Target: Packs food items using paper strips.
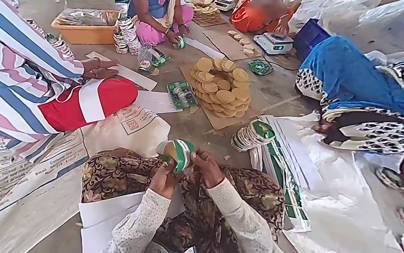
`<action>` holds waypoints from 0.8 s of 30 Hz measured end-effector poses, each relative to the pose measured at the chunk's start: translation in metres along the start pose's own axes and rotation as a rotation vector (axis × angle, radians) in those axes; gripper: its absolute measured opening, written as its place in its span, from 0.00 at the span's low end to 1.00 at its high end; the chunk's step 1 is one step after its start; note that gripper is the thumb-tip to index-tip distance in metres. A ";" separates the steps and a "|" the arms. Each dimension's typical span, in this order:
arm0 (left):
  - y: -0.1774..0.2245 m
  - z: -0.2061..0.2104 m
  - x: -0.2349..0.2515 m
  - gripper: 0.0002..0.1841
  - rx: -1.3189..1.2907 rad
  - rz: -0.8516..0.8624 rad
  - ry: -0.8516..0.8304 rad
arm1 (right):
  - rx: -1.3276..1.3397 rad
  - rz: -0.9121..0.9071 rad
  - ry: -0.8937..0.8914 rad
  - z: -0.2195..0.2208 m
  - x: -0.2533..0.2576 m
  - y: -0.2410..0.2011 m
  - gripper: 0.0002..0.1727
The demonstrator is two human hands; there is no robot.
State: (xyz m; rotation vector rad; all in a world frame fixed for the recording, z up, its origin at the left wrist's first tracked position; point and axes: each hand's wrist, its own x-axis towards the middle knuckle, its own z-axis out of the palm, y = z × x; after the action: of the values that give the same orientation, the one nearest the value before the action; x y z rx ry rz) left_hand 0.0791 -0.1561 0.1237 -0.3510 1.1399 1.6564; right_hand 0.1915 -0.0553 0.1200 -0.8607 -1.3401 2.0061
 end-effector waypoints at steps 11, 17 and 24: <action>-0.034 0.032 0.008 0.18 -0.118 0.356 0.144 | -0.233 -0.316 0.431 0.029 -0.007 0.041 0.10; -0.050 0.033 0.012 0.25 -0.121 0.523 0.051 | -0.136 -0.372 0.520 0.030 -0.004 0.038 0.08; -0.050 0.030 0.002 0.21 -0.134 0.526 0.018 | -0.082 -0.519 0.466 0.022 0.000 0.037 0.14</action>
State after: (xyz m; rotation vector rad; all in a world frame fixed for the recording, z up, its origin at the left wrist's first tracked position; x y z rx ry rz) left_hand 0.1307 -0.1302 0.1122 -0.1537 1.2027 2.1991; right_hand 0.1707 -0.0803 0.0920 -0.8426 -1.2197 1.2687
